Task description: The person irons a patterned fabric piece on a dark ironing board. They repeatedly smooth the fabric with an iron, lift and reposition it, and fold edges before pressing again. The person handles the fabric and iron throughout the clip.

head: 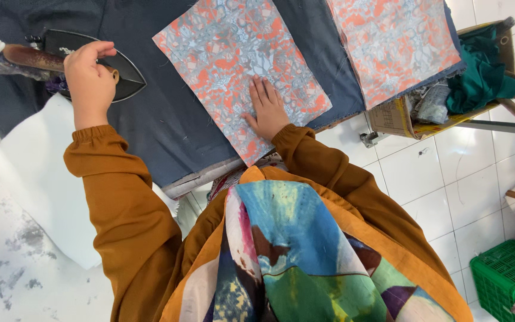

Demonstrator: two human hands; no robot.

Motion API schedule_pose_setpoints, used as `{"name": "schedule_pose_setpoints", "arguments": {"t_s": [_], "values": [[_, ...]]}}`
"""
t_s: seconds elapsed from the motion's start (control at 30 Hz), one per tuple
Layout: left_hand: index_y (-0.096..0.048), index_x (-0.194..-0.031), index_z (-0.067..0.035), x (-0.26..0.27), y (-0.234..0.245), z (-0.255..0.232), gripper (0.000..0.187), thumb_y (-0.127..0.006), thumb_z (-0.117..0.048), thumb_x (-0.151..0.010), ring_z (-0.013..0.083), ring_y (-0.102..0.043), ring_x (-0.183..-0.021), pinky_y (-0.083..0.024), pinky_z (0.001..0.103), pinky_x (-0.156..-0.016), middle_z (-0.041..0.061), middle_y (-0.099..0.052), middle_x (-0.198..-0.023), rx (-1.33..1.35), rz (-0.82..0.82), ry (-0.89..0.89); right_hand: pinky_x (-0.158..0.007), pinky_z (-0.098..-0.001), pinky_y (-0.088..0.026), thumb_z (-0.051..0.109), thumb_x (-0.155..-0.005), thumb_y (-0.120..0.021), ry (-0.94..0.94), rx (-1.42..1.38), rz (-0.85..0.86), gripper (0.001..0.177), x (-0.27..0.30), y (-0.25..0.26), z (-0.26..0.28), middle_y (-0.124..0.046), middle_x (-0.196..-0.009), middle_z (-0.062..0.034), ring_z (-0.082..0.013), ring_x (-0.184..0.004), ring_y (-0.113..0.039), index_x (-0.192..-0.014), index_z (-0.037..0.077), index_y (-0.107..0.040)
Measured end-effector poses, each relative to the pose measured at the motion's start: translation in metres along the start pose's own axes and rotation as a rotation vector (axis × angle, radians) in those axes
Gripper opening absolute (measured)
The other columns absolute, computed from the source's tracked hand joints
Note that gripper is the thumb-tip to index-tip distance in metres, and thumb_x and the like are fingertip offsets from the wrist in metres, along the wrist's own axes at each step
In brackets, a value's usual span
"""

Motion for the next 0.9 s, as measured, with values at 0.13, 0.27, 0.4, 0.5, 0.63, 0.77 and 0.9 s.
{"name": "schedule_pose_setpoints", "arguments": {"t_s": [0.13,0.27,0.4,0.5,0.63,0.77,0.9], "values": [[-0.072,-0.118,-0.007,-0.006,0.005,-0.002,0.049,-0.042,0.012,-0.084,0.0222,-0.067,-0.111,-0.042,0.040,-0.110,0.001,-0.076,-0.114,0.217,0.066,0.174,-0.119,-0.0591,-0.022,0.042,-0.101,-0.060,0.016,0.145,0.088,0.061,0.002,-0.005,-0.001,-0.017,-0.166,-0.0213,-0.0476,-0.149,-0.021,-0.156,0.025,-0.043],[-0.077,-0.122,-0.012,-0.009,0.038,0.003,0.050,-0.055,0.004,-0.080,0.0276,-0.064,-0.123,-0.036,0.047,-0.113,0.008,-0.073,-0.127,-0.014,0.238,0.076,-0.120,-0.0570,-0.027,0.033,-0.102,-0.064,-0.059,0.178,-0.057,0.057,0.006,0.026,-0.033,-0.028,-0.166,-0.0174,-0.0495,-0.147,-0.028,-0.153,0.012,-0.049],[-0.077,-0.105,-0.011,0.001,0.043,0.014,0.037,-0.081,-0.016,-0.069,0.0347,-0.065,-0.113,-0.031,0.052,-0.106,0.015,-0.075,-0.106,-0.520,0.167,-0.280,-0.106,-0.0524,-0.039,0.024,-0.089,-0.079,-0.412,0.116,-0.431,0.053,0.058,0.089,-0.099,-0.055,-0.137,-0.0182,-0.0416,-0.125,-0.047,-0.134,0.004,-0.060],[-0.071,-0.096,-0.010,0.004,0.016,0.047,0.016,-0.079,-0.020,-0.085,0.0273,-0.062,-0.102,-0.037,0.044,-0.115,0.008,-0.071,-0.096,-0.625,0.212,-0.258,-0.083,-0.0434,-0.049,0.028,-0.080,-0.086,-0.659,-0.137,-0.358,0.046,0.079,0.089,-0.137,-0.062,-0.098,-0.0160,-0.0333,-0.093,-0.060,-0.109,0.001,-0.063],[-0.065,-0.090,-0.010,0.013,0.005,0.065,0.027,-0.081,-0.033,-0.088,0.0256,-0.062,-0.094,-0.040,0.039,-0.106,0.007,-0.070,-0.093,-0.688,0.225,-0.294,-0.065,-0.0383,-0.050,0.025,-0.082,-0.090,-0.566,-0.167,-0.276,0.034,0.073,0.086,-0.150,-0.063,-0.078,-0.0117,-0.0272,-0.070,-0.061,-0.085,0.001,-0.066],[-0.068,-0.089,-0.009,0.007,0.003,0.033,0.045,-0.086,-0.050,-0.087,0.0280,-0.065,-0.087,-0.045,0.042,-0.094,0.009,-0.070,-0.083,-0.719,0.304,-0.317,-0.066,-0.0375,-0.050,0.020,-0.087,-0.083,-0.621,-0.280,-0.266,0.027,0.075,0.089,-0.153,-0.064,-0.082,-0.0108,-0.0252,-0.071,-0.063,-0.090,0.001,-0.063],[-0.064,-0.090,-0.007,0.018,-0.026,-0.017,0.059,-0.083,-0.062,-0.084,0.0289,-0.068,-0.074,-0.051,0.041,-0.080,0.012,-0.068,-0.075,-0.643,0.538,-0.291,-0.067,-0.0368,-0.052,0.015,-0.086,-0.083,-0.591,-0.262,-0.402,0.023,0.080,0.095,-0.153,-0.065,-0.082,-0.0117,-0.0247,-0.072,-0.063,-0.091,0.002,-0.064]]}}
Point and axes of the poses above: each hand's wrist, its own x-axis away from the middle knuckle, its own y-axis out of the back of the hand, z = x × y, the point moved 6 cm from there along -x, towards the middle knuckle
